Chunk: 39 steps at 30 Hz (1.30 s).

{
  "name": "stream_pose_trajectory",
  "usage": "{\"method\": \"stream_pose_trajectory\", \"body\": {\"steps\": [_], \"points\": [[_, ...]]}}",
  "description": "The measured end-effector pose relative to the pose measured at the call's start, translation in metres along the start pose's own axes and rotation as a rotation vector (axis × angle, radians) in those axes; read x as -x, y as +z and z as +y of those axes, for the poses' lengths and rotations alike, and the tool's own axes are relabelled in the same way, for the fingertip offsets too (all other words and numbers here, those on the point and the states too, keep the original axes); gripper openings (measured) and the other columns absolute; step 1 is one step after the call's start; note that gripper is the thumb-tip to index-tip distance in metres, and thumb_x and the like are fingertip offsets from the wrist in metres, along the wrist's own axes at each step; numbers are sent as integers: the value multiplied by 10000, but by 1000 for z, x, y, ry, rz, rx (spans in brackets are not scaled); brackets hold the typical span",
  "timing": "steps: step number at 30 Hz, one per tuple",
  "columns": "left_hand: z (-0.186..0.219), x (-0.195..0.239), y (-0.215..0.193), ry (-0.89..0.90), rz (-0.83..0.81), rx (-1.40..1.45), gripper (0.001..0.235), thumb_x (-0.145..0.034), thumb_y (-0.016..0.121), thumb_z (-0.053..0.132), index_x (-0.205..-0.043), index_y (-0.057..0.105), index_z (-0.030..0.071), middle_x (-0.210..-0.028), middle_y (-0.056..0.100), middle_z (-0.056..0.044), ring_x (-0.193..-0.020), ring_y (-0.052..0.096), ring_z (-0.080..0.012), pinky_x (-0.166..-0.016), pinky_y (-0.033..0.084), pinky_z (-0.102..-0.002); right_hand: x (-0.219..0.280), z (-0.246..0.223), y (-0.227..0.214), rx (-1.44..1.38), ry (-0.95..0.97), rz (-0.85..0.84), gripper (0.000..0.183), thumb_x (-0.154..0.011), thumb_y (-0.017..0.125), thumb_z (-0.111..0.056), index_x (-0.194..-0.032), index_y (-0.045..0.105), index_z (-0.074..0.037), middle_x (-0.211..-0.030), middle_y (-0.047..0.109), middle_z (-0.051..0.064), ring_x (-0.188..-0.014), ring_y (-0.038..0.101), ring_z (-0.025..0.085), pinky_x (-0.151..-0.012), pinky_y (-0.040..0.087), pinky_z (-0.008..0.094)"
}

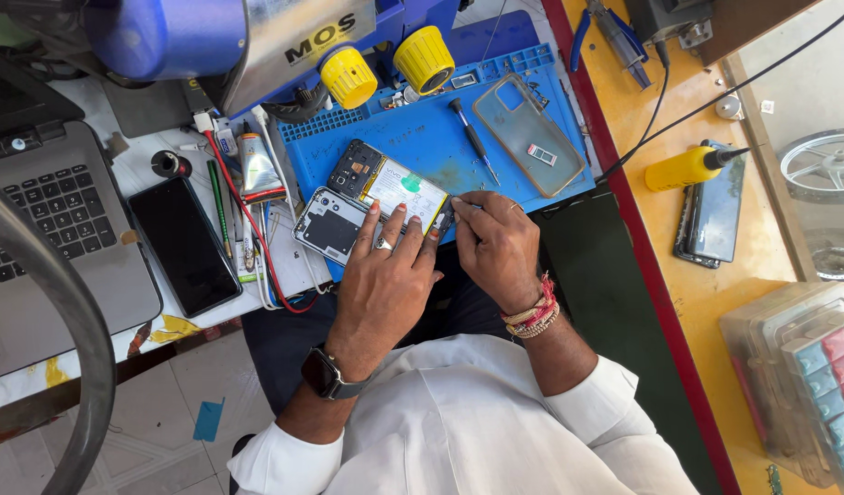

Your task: The person disassembles a smartphone, removes the battery and internal components, and uses a screwdriver to manipulate parts on the workbench. The person handles the phone casing, battery, and small screws while working at a cluttered repair station.

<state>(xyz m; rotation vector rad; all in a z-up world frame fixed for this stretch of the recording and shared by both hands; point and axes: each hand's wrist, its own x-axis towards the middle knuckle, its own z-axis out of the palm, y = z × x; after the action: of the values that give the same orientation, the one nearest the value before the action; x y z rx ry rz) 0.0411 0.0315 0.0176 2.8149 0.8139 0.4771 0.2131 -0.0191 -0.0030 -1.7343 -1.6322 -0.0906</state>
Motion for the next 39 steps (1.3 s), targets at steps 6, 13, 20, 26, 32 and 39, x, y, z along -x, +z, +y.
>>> {"method": "stream_pose_trajectory", "body": {"steps": [6, 13, 20, 26, 32, 39], "points": [[0, -1, 2, -1, 1, 16, 500, -787, 812, 303, -1192, 742, 18, -1214, 704, -194, -1281, 585, -356, -1179, 343, -535, -2, 3, 2, -13, 28, -8, 116, -884, 734, 21, -990, 763, -19, -992, 730, 70, -822, 709, 240, -721, 575, 346], [-1, -1, 3, -1, 4, 16, 475, -800, 807, 282, -1189, 746, 17, -1207, 707, -194, -1272, 593, -357, -1184, 345, -538, -3, 1, -1, 103, -92, -69, 208, -828, 725, 21, -1036, 744, 24, -1032, 712, 102, -821, 686, 258, -714, 565, 365], [2, -2, 3, -7, -26, -1, 507, -777, 816, 292, -1189, 744, 6, -1207, 695, -203, -1262, 595, -354, -1190, 332, -533, 0, 2, -7, 43, -56, -62, 279, -842, 717, 34, -1113, 738, -26, -1099, 704, 76, -880, 687, 237, -763, 571, 352], [6, 0, 1, -19, 46, -10, 436, -793, 813, 260, -1152, 756, 20, -1239, 691, -199, -1271, 589, -359, -1180, 340, -539, 7, -10, -11, 22, -21, -57, 366, -818, 797, -92, -1167, 707, -32, -1105, 685, 120, -921, 681, 301, -788, 557, 389], [-3, 34, -10, -20, 363, 99, 348, -861, 824, 218, -1113, 745, -9, -1256, 680, -175, -1286, 594, -357, -1164, 382, -552, 7, -18, -12, -62, -45, -88, 467, -818, 817, -108, -1246, 653, -16, -1188, 679, 161, -997, 656, 339, -880, 536, 433], [-16, 85, -4, -332, 532, 118, 518, -847, 872, 202, -1263, 669, -30, -1295, 654, -192, -1252, 603, -356, -1074, 484, -475, 10, -8, -20, -103, -76, -170, 548, -778, 828, -108, -1286, 641, -20, -1299, 643, 211, -1055, 633, 375, -934, 510, 454]]}}
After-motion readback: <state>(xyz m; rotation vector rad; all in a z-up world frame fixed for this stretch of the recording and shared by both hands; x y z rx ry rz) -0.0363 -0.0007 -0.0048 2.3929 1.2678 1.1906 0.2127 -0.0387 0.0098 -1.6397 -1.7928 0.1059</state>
